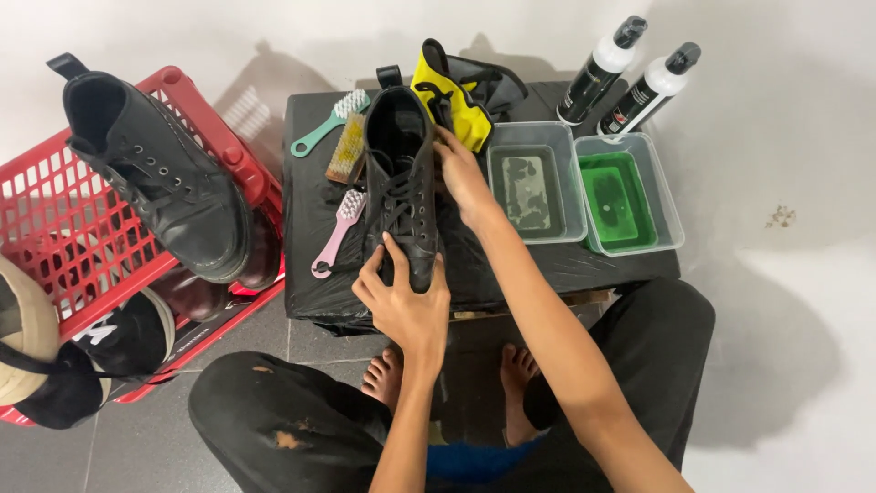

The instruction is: Cleaning the upper part of a black leather boot using brushes and a cloth.

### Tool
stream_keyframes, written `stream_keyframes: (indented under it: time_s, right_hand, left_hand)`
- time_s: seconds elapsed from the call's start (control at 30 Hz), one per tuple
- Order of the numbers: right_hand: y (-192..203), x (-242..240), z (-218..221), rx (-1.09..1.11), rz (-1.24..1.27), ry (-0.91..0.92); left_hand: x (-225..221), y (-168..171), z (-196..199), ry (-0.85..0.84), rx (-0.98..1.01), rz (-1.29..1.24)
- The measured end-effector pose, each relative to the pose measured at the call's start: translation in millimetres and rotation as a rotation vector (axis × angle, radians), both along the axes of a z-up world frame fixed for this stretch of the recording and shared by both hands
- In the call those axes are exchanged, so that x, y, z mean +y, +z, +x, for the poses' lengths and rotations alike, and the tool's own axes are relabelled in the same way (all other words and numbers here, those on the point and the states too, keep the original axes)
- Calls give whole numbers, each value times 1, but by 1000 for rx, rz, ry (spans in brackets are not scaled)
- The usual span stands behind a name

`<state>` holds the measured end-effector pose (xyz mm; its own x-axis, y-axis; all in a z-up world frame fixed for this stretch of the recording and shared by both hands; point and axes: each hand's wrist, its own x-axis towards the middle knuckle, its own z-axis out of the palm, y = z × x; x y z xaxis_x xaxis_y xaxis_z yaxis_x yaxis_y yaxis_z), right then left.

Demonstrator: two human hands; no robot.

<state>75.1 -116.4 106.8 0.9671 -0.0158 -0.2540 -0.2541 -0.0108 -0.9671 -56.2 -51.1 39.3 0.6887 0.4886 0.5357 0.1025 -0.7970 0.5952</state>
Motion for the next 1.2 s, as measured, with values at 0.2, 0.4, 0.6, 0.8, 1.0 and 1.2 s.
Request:
stream_keyframes:
  time_s: [0.2,0.4,0.6,0.8,1.0,1.2]
  right_hand:
    - [-21,-28,27,-259,-671,-28]
    - [-59,-55,90,-597,-886,193]
    - [-67,-42,95,-366,-1330,316]
    - [-95,-54,125,-450,-1453,368]
    - [-98,-57,121,-520,-1453,328]
    - [-95,-59,125,-548,-1381,289]
  left_hand:
    - [-1,9,-2,-1,23,-39]
    - [-1,-4,-2,-23,96,-47]
    - [-7,-9,2,32,33,51]
    - [-6,6,1,-45,339,44]
    - [4,35,36,-148,323,5]
    - [3,21,46,-142,341,33]
